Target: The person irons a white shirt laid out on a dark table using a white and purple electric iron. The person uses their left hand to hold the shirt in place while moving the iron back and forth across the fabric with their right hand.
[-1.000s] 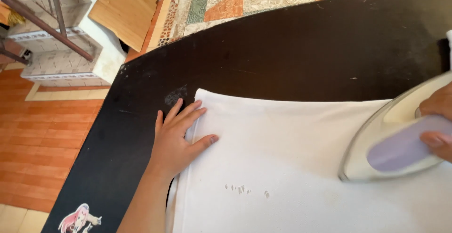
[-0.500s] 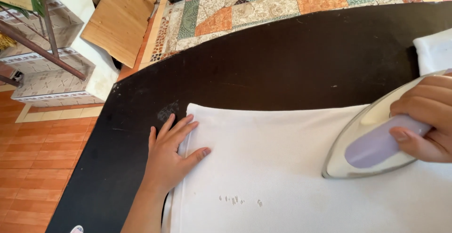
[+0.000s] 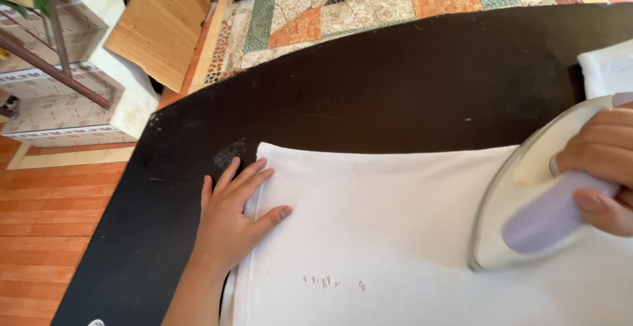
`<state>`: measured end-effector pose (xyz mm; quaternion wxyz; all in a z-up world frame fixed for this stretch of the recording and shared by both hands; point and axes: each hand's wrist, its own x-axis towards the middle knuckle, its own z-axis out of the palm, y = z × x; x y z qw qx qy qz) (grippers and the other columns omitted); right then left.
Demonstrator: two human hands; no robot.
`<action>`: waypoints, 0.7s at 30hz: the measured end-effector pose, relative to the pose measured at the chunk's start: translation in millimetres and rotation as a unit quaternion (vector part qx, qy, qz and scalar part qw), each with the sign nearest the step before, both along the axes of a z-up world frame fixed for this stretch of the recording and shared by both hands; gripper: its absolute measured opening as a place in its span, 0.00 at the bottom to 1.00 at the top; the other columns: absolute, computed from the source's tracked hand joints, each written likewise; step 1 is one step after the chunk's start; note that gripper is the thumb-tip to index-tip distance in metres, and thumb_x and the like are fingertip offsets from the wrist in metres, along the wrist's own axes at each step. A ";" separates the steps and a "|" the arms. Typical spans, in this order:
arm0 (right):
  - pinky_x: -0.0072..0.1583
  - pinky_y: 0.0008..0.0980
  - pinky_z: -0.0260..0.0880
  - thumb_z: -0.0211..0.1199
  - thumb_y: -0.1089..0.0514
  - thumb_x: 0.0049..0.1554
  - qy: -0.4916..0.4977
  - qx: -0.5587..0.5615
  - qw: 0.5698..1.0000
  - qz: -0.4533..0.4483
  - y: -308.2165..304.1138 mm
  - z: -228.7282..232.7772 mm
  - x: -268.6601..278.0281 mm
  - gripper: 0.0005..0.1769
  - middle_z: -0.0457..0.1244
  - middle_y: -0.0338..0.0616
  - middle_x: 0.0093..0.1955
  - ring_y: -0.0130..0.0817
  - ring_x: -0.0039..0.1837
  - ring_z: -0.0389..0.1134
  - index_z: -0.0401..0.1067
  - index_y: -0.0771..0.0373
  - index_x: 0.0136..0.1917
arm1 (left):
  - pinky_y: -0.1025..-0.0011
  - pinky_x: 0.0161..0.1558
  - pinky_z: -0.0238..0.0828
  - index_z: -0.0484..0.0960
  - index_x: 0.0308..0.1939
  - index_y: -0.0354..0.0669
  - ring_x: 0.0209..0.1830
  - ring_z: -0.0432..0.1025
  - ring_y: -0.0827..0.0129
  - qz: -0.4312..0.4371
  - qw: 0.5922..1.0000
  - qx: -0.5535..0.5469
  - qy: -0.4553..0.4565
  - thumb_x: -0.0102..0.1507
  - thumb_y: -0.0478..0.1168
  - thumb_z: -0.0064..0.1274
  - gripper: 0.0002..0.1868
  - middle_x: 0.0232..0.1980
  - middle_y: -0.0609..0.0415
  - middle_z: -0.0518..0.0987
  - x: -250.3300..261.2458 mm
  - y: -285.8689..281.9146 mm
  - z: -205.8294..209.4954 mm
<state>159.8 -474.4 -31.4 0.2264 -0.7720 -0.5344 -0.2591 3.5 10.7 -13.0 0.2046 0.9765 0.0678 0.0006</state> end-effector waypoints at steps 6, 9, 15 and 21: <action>0.40 0.47 0.60 0.48 0.36 0.51 -0.029 -0.019 0.999 -0.021 10.0 18.4 -5.1 0.28 0.66 0.38 0.31 0.47 0.33 0.66 0.74 0.61 0.34 | 0.43 0.76 0.19 0.76 0.68 0.58 0.84 0.44 0.66 0.001 1.000 -0.008 -0.005 0.58 0.65 0.55 0.37 0.77 0.70 0.66 0.2 -1.7 0.7; 0.41 0.45 0.64 0.41 0.30 0.51 -0.011 -0.034 0.999 0.000 -9.0 2.3 0.9 0.34 0.66 0.41 0.30 0.43 0.34 0.67 0.74 0.59 0.33 | 0.43 0.77 0.19 0.75 0.69 0.59 0.84 0.43 0.67 -0.003 1.000 -0.005 -0.004 0.58 0.67 0.53 0.38 0.78 0.70 0.65 0.7 -0.5 -0.5; 0.40 0.45 0.63 0.48 0.36 0.51 -0.028 -0.005 0.999 -0.033 10.2 15.4 -6.0 0.30 0.66 0.44 0.31 0.47 0.32 0.65 0.74 0.65 0.33 | 0.42 0.76 0.19 0.76 0.68 0.59 0.84 0.43 0.67 -0.004 1.000 -0.003 -0.007 0.58 0.66 0.54 0.37 0.78 0.70 0.65 0.4 -0.8 0.6; 0.38 0.45 0.61 0.46 0.39 0.53 -0.032 -0.001 0.998 -0.045 11.5 13.3 -8.1 0.28 0.66 0.42 0.31 0.44 0.32 0.64 0.73 0.64 0.33 | 0.43 0.77 0.19 0.76 0.68 0.60 0.84 0.43 0.67 0.000 1.000 -0.007 -0.008 0.58 0.66 0.55 0.37 0.77 0.71 0.66 0.8 -0.5 -1.1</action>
